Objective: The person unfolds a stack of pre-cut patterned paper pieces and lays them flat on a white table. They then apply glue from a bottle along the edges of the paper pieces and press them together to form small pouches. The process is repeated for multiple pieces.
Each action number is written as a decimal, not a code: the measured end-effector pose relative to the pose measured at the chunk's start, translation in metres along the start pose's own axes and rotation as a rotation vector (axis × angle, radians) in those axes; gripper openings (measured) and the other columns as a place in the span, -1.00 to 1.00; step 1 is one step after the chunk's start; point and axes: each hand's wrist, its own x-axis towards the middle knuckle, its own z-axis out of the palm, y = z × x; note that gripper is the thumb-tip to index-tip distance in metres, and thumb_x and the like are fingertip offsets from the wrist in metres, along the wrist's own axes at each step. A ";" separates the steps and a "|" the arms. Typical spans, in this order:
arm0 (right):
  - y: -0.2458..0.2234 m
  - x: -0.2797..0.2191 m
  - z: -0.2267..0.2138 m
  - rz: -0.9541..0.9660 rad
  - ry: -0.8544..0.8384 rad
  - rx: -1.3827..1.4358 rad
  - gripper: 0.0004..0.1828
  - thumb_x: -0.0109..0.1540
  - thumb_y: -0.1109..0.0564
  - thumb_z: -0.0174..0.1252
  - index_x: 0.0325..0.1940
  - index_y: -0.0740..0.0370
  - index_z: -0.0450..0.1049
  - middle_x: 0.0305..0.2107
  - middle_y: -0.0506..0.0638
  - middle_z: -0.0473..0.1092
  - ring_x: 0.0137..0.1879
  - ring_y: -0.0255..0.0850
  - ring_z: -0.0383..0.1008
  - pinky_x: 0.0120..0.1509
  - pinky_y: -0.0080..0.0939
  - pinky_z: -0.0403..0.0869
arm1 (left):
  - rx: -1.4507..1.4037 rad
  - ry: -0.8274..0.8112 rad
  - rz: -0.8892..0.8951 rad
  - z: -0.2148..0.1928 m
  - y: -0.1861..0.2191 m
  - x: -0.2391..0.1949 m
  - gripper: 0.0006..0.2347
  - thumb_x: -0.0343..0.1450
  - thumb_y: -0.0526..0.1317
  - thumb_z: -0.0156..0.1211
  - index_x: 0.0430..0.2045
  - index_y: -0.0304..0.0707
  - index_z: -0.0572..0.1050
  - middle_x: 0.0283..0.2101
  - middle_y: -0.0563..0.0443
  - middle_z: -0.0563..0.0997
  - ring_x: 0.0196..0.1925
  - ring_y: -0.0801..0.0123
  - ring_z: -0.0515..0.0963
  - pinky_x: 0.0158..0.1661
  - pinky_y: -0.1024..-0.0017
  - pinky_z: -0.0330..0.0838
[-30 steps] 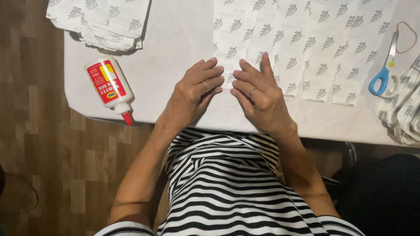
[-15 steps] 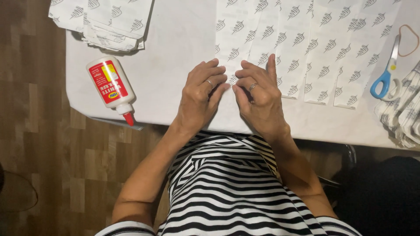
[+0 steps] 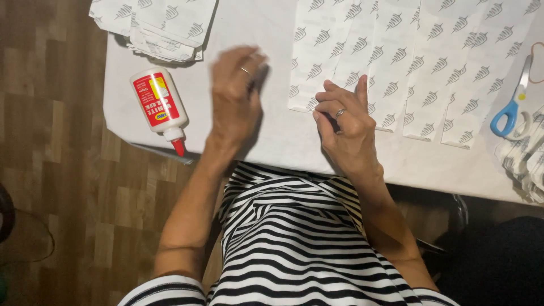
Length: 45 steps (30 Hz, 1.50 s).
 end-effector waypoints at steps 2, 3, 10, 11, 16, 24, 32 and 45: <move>0.000 0.001 0.001 -0.057 0.033 0.010 -0.88 0.24 0.54 0.22 -0.28 0.46 0.53 -0.19 0.23 0.52 0.19 0.18 0.59 0.65 0.43 -0.09 | 0.191 0.088 0.074 -0.009 -0.014 0.014 -0.77 0.41 -0.52 0.38 -0.08 -0.47 0.57 0.01 -0.31 0.58 0.11 -0.09 0.53 0.17 0.04 0.40; 0.000 0.001 0.001 -0.054 0.031 0.021 -0.88 0.24 0.54 0.22 -0.28 0.45 0.53 -0.18 0.22 0.51 0.19 0.18 0.58 0.65 0.43 -0.10 | 0.350 0.070 0.009 -0.012 -0.022 0.020 -0.74 0.46 -0.52 0.34 0.03 -0.47 0.53 0.15 -0.33 0.49 0.26 -0.13 0.38 0.28 -0.08 0.23; -0.004 0.001 -0.002 -0.029 0.025 0.043 -0.88 0.24 0.53 0.19 -0.28 0.43 0.51 -0.18 0.22 0.51 0.21 0.18 0.57 0.65 0.44 -0.12 | 0.738 -0.042 -0.191 -0.014 -0.062 0.034 -0.47 0.27 -0.71 0.31 0.18 -0.66 0.41 0.29 -0.51 0.40 0.40 -0.28 0.18 0.34 -0.19 0.02; -0.003 0.001 -0.002 -0.029 0.026 0.041 -0.88 0.24 0.53 0.19 -0.28 0.43 0.51 -0.18 0.22 0.51 0.21 0.18 0.57 0.65 0.44 -0.12 | 0.736 -0.042 -0.190 -0.011 -0.067 0.033 -0.47 0.27 -0.71 0.31 0.18 -0.66 0.41 0.29 -0.51 0.40 0.40 -0.28 0.18 0.34 -0.19 0.02; 0.003 -0.002 0.001 -0.069 0.031 0.028 -0.87 0.24 0.53 0.21 -0.28 0.43 0.51 -0.19 0.21 0.51 0.20 0.18 0.57 0.65 0.42 -0.10 | 0.629 0.248 0.006 -0.009 -0.059 0.031 -0.78 0.34 -0.69 0.33 -0.20 -0.60 0.59 0.04 -0.38 0.60 0.25 -0.29 0.38 0.22 -0.22 0.26; 0.000 -0.001 -0.001 -0.054 0.018 0.034 -0.89 0.26 0.52 0.18 -0.25 0.44 0.52 -0.15 0.23 0.51 0.23 0.20 0.55 0.65 0.43 -0.12 | 0.277 0.086 0.021 0.012 0.017 0.000 -0.95 0.50 -0.49 0.14 -0.22 -0.45 0.49 -0.21 -0.32 0.61 0.02 -0.18 0.62 0.15 -0.04 0.48; 0.004 -0.004 0.000 -0.002 -0.023 -0.057 -0.93 0.32 0.33 0.31 -0.11 0.34 0.65 -0.07 0.12 0.55 0.35 0.08 0.47 0.68 0.13 -0.19 | 0.364 0.004 0.098 0.027 0.034 -0.027 -0.81 0.49 -0.31 0.25 -0.16 -0.54 0.62 0.00 -0.45 0.63 0.16 -0.35 0.54 0.15 -0.14 0.40; -0.007 0.005 0.003 -0.052 -0.077 -0.145 -0.89 0.33 0.35 0.27 -0.07 0.42 0.64 -0.03 0.27 0.50 0.37 0.20 0.40 0.66 0.21 -0.09 | 0.081 -0.149 0.022 -0.017 0.003 -0.036 -0.79 0.49 -0.37 0.27 0.01 -0.41 0.62 0.19 -0.23 0.58 0.35 -0.11 0.42 0.34 0.03 0.20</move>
